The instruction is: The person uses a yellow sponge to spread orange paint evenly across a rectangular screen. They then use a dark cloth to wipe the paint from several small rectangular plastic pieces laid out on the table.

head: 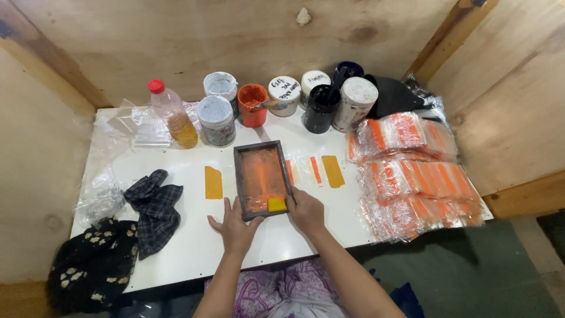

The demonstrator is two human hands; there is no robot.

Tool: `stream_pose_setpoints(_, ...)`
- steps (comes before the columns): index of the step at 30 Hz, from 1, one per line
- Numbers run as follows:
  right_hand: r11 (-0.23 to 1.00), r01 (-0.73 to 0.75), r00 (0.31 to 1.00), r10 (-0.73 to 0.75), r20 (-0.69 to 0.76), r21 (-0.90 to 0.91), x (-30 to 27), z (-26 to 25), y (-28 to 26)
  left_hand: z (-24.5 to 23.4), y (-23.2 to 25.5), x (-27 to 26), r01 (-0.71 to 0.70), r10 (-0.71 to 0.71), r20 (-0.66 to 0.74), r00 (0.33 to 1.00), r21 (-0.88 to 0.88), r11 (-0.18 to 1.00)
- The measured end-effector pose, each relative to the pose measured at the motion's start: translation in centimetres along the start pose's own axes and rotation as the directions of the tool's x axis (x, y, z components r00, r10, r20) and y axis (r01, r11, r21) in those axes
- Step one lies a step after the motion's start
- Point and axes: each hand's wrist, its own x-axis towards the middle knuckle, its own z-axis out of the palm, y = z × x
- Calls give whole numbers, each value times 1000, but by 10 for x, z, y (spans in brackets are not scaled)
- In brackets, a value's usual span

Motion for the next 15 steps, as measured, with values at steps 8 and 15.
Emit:
stream_pose_setpoints(8,999,-28,1000,29,7,-36,1,-19,-16,-13,24,-7,-17,17,-1,1000,34,999)
stream_pose_setpoints(15,993,10,1000,-11,-9,-114,-1,-14,-12,-2,11,-2,-58,61,-31,998,86,995)
